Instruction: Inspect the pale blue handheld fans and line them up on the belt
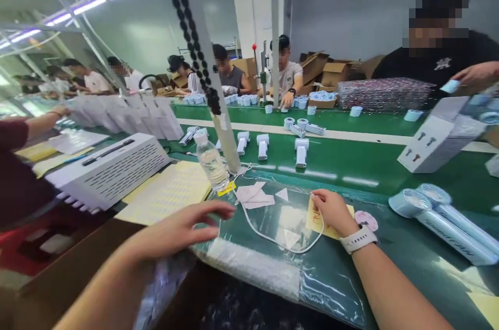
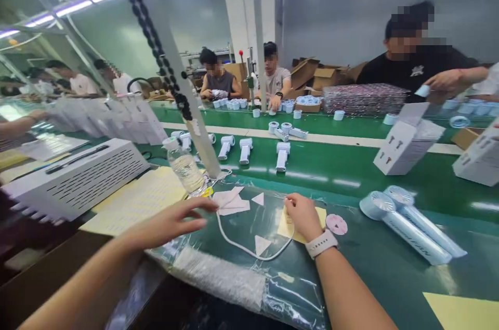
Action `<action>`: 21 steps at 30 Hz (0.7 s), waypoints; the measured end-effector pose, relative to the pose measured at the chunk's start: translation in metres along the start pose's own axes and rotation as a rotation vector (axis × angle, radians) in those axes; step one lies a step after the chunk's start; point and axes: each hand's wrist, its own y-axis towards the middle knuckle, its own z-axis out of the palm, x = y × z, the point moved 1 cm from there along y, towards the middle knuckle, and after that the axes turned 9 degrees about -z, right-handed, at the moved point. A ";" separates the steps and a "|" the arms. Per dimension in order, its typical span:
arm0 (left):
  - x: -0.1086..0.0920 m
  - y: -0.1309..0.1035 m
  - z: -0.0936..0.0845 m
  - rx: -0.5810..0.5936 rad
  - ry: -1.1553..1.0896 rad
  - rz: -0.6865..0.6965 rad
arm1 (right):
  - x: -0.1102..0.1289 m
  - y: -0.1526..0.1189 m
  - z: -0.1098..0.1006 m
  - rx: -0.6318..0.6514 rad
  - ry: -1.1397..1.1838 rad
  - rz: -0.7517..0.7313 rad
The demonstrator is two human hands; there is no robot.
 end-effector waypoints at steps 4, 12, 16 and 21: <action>-0.068 0.158 0.049 -0.122 0.221 0.049 | 0.012 0.006 0.003 -0.027 -0.091 0.023; -0.163 0.337 0.092 -0.420 0.345 -0.227 | 0.024 0.022 -0.001 -0.061 -0.174 0.067; -0.161 0.351 0.086 -0.511 0.389 -0.308 | 0.026 0.023 -0.001 -0.049 -0.182 0.074; -0.123 0.340 0.041 -0.550 0.464 -0.401 | 0.027 0.023 -0.001 -0.041 -0.154 0.091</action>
